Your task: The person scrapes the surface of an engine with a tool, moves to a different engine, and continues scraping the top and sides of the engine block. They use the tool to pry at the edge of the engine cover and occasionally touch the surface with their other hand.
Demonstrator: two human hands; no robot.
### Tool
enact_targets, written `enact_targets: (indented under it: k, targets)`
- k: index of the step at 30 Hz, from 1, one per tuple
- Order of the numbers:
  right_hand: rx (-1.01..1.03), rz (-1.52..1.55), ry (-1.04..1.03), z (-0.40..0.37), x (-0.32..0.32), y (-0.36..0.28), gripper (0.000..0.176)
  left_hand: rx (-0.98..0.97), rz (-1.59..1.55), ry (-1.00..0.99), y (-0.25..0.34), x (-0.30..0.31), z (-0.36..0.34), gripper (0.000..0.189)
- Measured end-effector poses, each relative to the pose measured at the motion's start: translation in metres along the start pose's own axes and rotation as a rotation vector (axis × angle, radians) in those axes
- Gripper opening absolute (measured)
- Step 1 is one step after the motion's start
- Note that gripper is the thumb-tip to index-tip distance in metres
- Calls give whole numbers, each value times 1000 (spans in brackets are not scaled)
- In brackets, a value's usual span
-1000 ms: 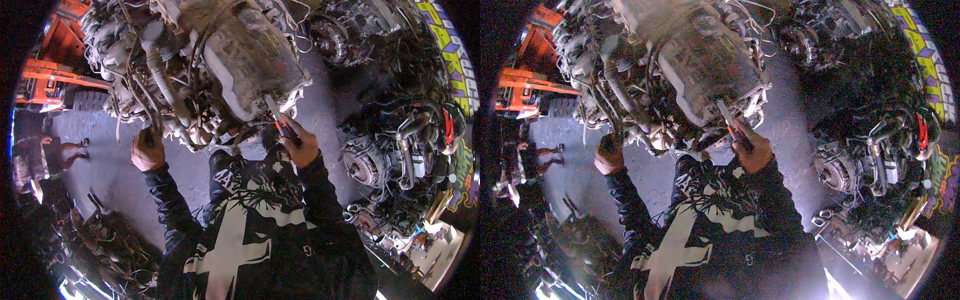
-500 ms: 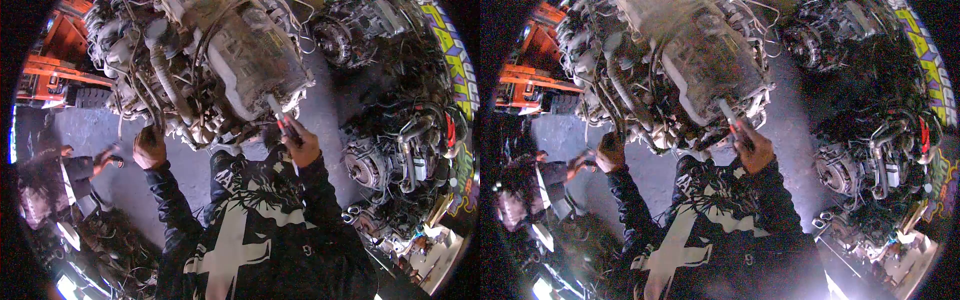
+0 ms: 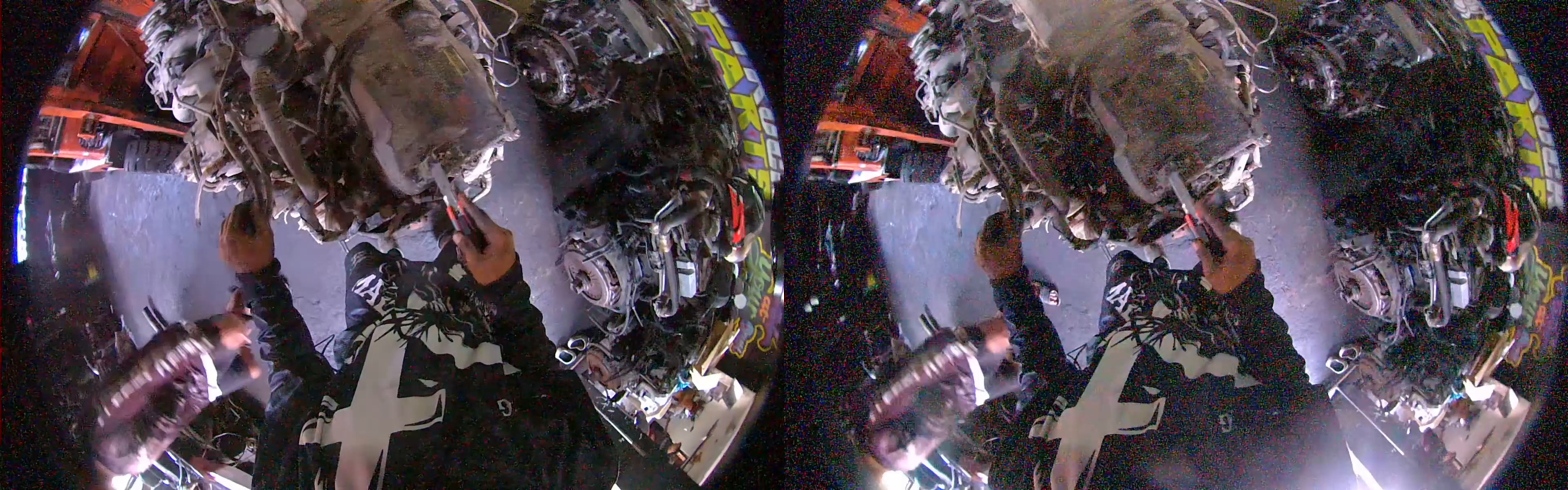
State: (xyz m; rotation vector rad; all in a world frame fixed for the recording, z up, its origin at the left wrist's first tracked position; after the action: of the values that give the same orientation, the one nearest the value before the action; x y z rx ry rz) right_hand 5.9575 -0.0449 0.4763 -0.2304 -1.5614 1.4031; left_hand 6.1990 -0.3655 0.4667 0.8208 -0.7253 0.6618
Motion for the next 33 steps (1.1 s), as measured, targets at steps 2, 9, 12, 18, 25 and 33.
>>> enact_targets:
  k: [2, 9, 12, 18, 25, 33]
  targets:
    - [-64, -36, -64, -5, 0, -8, 54, 19, -23, -9, -3, 0, 0, 16]
    - [28, -31, -8, -3, 2, -11, 58, -15, 51, -12, -5, -2, 0, 14]
    - [-30, 10, -41, -9, -4, -6, 57, -26, 43, -3, -1, 0, 1, 15]
    - [-14, -22, -10, -13, -18, -11, 60, -6, 36, 5, -5, -2, -1, 16]
    - [-43, 69, -37, -12, -18, -18, 60, -2, 41, 5, -1, 0, -2, 17]
    - [-6, 78, -53, -19, -14, -27, 60, -10, 27, -10, -5, -1, 0, 15]
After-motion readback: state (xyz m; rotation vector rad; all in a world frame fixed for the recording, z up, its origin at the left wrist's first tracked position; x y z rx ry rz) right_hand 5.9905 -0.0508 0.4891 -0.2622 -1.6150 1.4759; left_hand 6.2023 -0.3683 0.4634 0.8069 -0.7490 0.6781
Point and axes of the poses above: each hand's wrist, its own z-axis towards the middle knuckle, its own x-axis out of the back of the hand, y = z × x, the point moved 3 cm from there along z, towards the middle knuckle, and after that the axes turned 7 degrees about y, right-handed, at the moved point
